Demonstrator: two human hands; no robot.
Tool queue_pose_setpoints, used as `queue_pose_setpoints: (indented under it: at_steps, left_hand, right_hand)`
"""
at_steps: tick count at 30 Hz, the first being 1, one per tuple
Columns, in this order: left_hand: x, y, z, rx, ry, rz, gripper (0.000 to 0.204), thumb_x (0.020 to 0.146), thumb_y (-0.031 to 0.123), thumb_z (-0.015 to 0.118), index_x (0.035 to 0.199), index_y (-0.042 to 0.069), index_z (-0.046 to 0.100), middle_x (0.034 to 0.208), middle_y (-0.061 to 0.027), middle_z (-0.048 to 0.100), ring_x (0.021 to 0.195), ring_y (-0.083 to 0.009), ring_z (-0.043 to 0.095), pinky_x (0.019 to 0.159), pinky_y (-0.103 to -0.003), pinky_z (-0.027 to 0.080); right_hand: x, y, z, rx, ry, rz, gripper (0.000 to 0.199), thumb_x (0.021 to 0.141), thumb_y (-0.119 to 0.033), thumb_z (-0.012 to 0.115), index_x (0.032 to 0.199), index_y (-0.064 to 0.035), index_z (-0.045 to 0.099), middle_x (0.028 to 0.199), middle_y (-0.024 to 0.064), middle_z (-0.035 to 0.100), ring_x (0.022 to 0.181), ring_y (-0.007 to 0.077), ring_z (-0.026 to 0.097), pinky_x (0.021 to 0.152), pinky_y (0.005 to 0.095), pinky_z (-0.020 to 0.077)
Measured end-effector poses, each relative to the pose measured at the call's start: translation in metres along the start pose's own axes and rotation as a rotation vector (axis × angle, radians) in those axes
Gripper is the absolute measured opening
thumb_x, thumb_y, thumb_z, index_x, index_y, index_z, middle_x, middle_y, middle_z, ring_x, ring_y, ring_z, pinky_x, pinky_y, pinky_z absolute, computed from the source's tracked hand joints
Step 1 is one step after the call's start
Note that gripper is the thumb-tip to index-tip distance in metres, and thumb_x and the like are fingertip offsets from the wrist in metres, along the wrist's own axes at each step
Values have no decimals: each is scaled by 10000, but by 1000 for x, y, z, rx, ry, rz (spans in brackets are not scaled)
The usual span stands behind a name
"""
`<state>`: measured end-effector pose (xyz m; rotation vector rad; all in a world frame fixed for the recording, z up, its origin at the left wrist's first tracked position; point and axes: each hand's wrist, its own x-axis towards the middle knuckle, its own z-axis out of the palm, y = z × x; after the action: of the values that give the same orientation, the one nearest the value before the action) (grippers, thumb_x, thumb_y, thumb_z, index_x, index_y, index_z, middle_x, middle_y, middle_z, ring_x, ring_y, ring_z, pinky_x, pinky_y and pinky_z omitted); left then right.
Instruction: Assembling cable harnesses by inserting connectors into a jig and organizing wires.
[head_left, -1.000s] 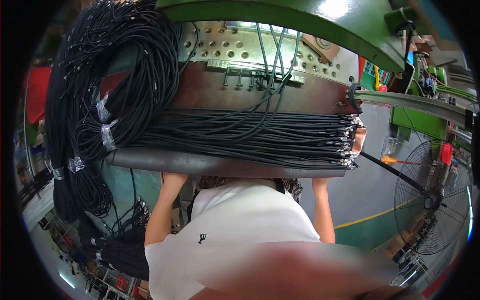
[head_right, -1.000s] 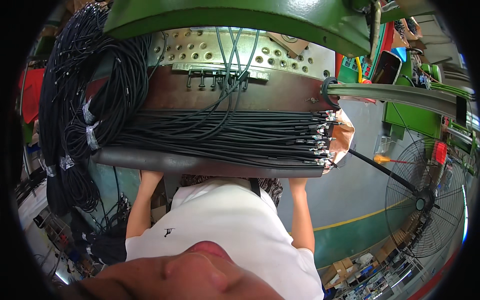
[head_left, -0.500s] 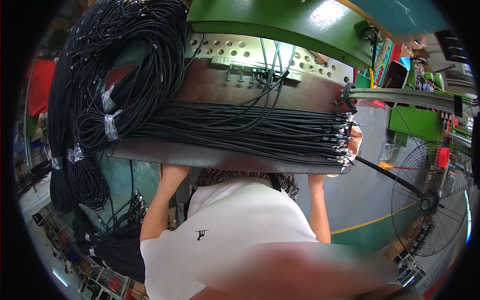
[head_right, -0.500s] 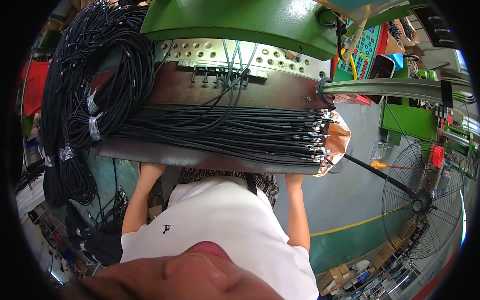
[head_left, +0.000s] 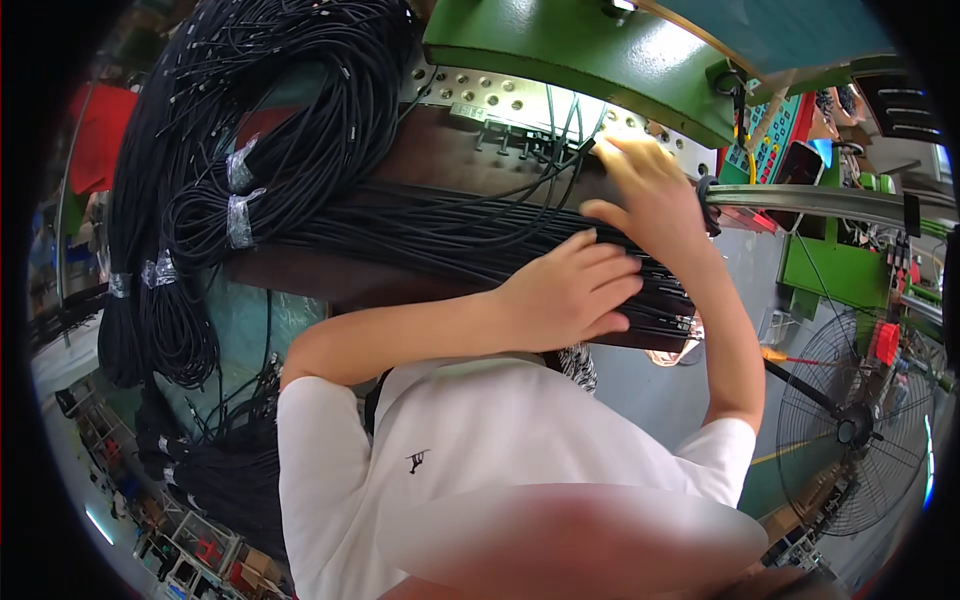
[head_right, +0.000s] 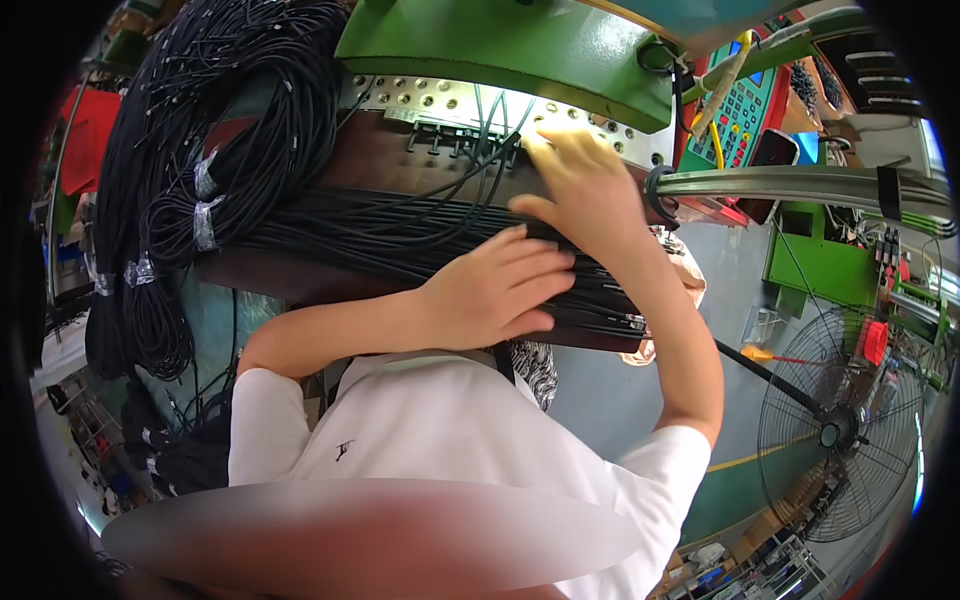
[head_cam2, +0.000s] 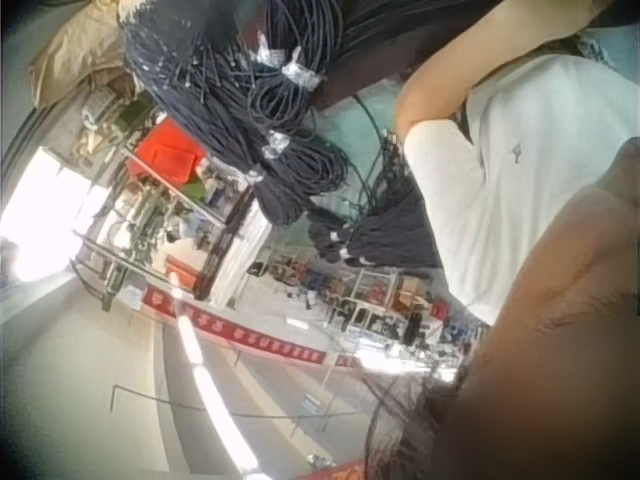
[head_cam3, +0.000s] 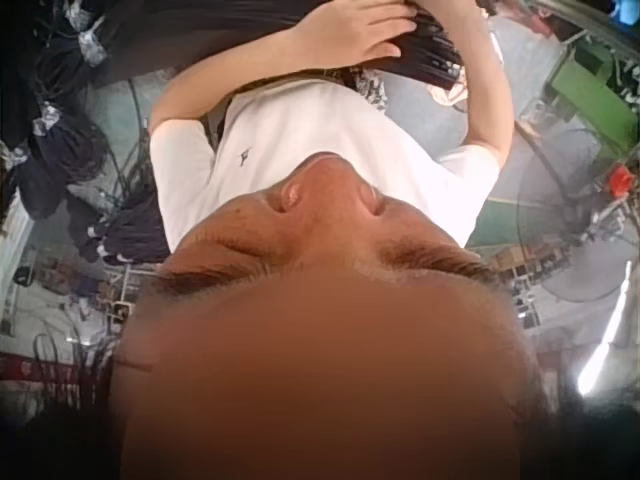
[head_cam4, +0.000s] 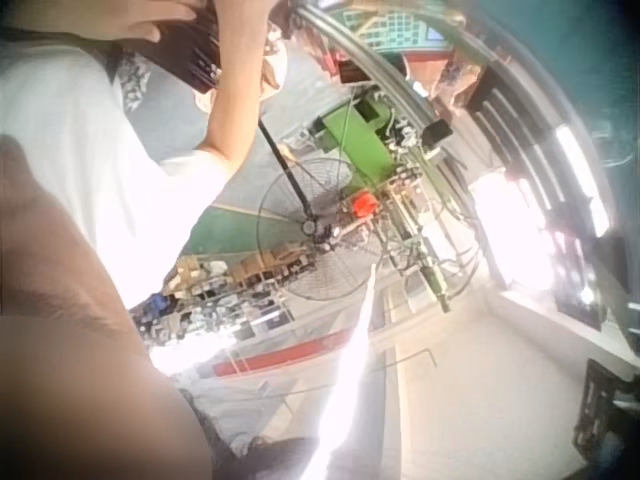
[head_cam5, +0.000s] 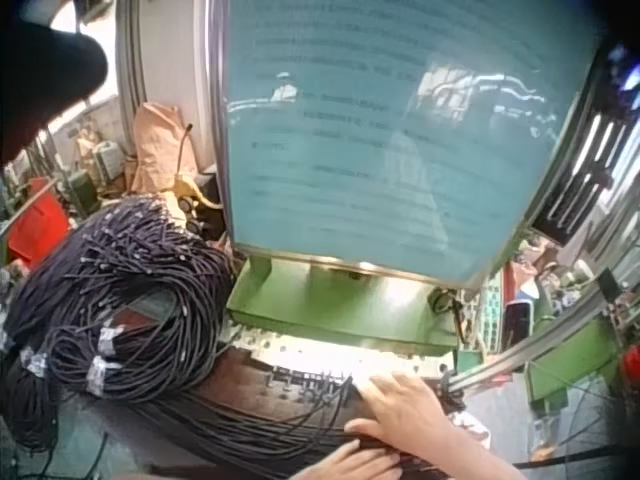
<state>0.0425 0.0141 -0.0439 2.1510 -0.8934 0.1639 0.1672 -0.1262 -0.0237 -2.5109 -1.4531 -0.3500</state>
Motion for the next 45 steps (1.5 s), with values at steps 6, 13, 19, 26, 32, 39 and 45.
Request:
queue_pose_setpoints:
  at_steps: [6,13,19,26,32,39,45]
  left_hand:
    - [-30,-19,-19,463,-29,-548,652,803,453,588,1250,-9,477,1304,-183,452,1245,-347,390,1010,-469,344]
    - [-3,-115,-90,682,-118,-483,376,829,233,604,1166,69,571,1209,-64,535,1078,-251,513,920,-329,436]
    - [2,-115,-97,227,-137,-560,445,957,391,386,983,17,626,991,-160,623,960,-326,550,881,-394,403]
    - [14,-102,-83,-155,-46,-780,395,925,379,512,1033,19,635,817,-125,647,746,-263,609,707,-355,454]
    - [12,-91,-59,279,196,-490,238,878,296,541,1034,138,625,1081,-112,589,895,-300,600,766,-375,483]
    - [-46,-26,-104,256,-182,-639,678,803,331,660,1356,59,380,1359,-152,409,1216,-288,449,973,-355,407]
    - [-84,-36,-113,683,-356,-371,548,729,173,714,1233,70,525,1181,-99,587,1052,-218,586,786,-307,519]
  right_hand:
    - [14,19,46,39,-229,41,472,786,-342,679,1105,-22,541,973,151,584,823,300,602,701,374,486]
    - [31,53,36,417,-181,236,307,899,-315,537,938,-28,640,792,158,647,722,330,619,665,394,483]
    - [-46,25,-29,227,74,268,110,820,-107,633,908,-44,653,908,119,642,774,308,605,675,371,478]
    - [-196,16,-124,-331,-66,880,142,883,-103,581,1000,-47,638,966,102,619,808,272,611,702,314,499]
    - [-168,7,-78,-305,-71,778,441,773,-140,683,1194,-92,561,1137,89,593,1019,274,565,833,363,481]
    - [-124,-77,-14,114,-118,258,633,669,-309,726,1253,-153,539,1312,69,489,1180,253,472,990,409,375]
    - [-113,-44,-1,83,117,228,452,674,-167,709,1110,-86,620,1160,60,582,1041,249,541,872,393,437]
